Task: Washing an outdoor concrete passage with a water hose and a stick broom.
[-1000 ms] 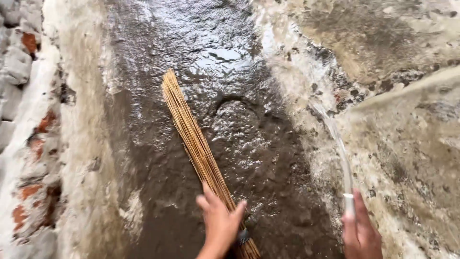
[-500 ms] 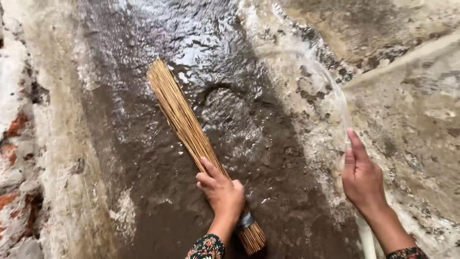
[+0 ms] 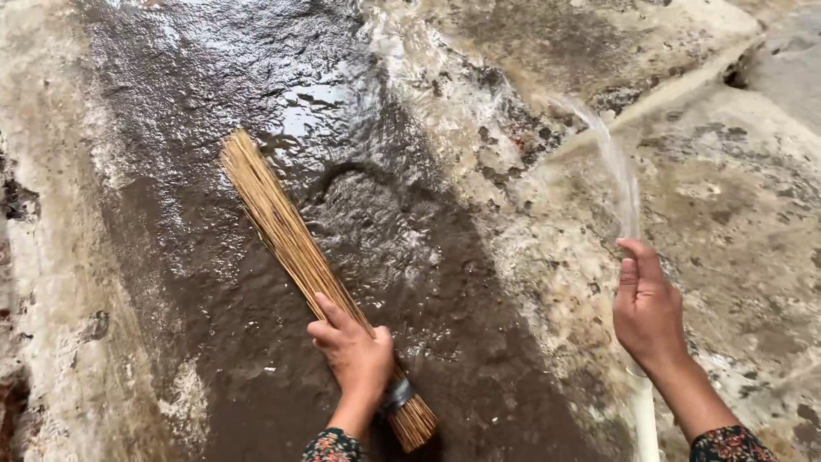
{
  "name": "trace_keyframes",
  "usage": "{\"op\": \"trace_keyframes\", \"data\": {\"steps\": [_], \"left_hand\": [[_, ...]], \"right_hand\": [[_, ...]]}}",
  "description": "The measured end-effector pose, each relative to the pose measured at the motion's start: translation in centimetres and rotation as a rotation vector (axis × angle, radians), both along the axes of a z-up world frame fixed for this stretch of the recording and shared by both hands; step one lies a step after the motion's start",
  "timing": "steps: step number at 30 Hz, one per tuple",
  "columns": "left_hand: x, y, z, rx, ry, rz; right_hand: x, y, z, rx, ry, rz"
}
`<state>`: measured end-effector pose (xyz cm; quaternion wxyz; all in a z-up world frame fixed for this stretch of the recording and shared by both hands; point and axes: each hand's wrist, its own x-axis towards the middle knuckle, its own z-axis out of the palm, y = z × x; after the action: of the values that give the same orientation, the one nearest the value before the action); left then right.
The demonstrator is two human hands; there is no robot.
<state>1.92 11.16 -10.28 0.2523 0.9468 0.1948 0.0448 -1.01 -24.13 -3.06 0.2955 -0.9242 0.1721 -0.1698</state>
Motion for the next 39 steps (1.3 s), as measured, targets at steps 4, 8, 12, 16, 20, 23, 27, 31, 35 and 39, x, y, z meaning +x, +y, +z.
{"op": "trace_keyframes", "data": {"steps": [4,8,12,16,20,23,27,31,35,39], "left_hand": [[0.2,-0.1,-0.5,0.011,-0.028,-0.028],[0.7,-0.2,0.1,0.069,0.075,-0.018],[0.6,0.0,1.0,0.054,0.144,-0.029],[0.6,0.3,2.0,0.045,0.2,-0.028],[0.4,0.6,1.7,0.077,0.283,-0.034],[0.9,0.9,-0.3,0.112,0.258,-0.035],[2.0,1.1,-3.0,0.174,0.222,-0.035],[2.5,0.6,-3.2,0.165,0.241,0.062],[2.0,1.3,-4.6,0.184,0.246,0.044],[1.2,1.8,-3.4,0.104,0.153,-0.009]], "right_hand": [[-0.6,-1.6,-0.3,0.042,-0.037,-0.004],[-0.7,-2.9,-0.3,0.089,0.075,-0.045],[-1.1,-4.5,-1.3,0.061,0.048,-0.031],[-0.9,-5.0,-0.8,0.093,0.087,-0.056],[-1.3,-6.3,-1.9,0.202,0.188,-0.178],[-1.8,-8.8,-4.4,0.125,0.054,-0.18],[-1.3,-9.8,-5.2,0.136,-0.009,-0.213],[-1.0,-8.9,-4.9,0.237,0.189,-0.314],[-1.6,-7.9,-3.9,0.188,0.139,-0.254],[-1.9,-6.2,-3.5,0.234,0.181,-0.183]]}}
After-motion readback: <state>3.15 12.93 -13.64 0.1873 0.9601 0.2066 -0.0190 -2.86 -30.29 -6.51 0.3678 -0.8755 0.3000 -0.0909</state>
